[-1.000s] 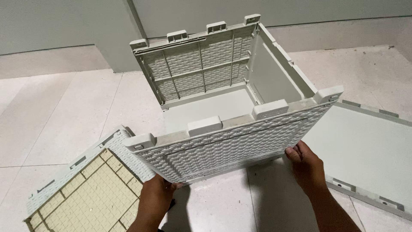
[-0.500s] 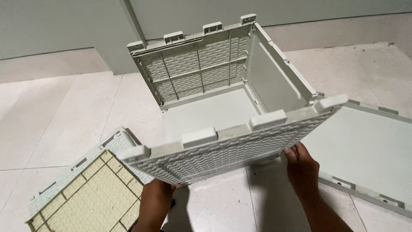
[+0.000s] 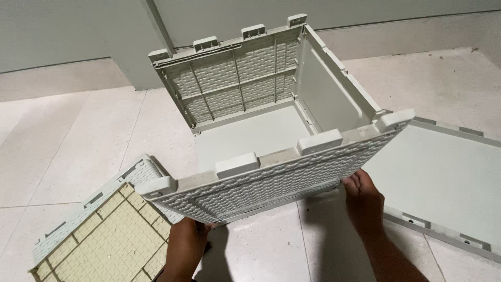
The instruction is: The person assembles a collapsible storage box by connecting multiple flat panels. They attach the base, side walls, and a lid, snapping them together to form a cube-shaped container.
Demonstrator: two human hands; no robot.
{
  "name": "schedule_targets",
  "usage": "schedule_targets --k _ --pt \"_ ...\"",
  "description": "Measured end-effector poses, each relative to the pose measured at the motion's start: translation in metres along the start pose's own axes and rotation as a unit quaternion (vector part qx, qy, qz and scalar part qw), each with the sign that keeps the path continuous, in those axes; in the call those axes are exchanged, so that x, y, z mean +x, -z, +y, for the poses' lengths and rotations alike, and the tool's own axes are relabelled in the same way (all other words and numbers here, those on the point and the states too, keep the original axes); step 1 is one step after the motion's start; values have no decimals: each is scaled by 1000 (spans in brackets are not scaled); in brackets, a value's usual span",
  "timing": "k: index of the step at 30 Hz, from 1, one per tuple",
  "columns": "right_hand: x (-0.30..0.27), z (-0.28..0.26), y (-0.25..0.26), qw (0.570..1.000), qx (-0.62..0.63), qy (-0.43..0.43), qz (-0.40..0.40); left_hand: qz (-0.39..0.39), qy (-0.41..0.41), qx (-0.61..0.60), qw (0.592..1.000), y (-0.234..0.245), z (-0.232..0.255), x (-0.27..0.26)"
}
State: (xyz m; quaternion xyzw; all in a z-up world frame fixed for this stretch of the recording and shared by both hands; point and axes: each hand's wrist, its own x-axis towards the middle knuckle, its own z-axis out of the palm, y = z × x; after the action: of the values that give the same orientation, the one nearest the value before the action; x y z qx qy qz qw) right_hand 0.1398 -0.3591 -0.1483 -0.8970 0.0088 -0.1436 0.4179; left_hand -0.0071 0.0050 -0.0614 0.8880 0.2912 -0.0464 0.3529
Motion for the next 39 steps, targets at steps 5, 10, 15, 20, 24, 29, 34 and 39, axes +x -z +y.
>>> schedule_targets --k 5,10,15,20,24,29,34,39 --pt "0 -4 4 1000 13 1 1 23 -34 -7 999 -6 -9 2" --pt "1 -7 2 1000 -20 -3 -1 2 -18 4 1000 -8 -11 7" --pt "-3 -11 -2 1000 -12 -8 10 20 -5 22 1000 -9 -12 7" --pt "-1 -12 4 998 24 -54 -16 19 -42 3 999 -14 -20 13" --pt "5 -7 8 999 -17 -12 -27 -65 51 -9 997 -15 -33 25" --pt "14 -4 15 998 18 -28 -50 193 -142 21 971 61 -49 28" --pt "23 -16 20 991 19 -109 -78 430 -332 -40 839 109 35 -10" --pt "24 -32 30 995 98 -17 -10 112 -463 -29 879 102 202 -50"
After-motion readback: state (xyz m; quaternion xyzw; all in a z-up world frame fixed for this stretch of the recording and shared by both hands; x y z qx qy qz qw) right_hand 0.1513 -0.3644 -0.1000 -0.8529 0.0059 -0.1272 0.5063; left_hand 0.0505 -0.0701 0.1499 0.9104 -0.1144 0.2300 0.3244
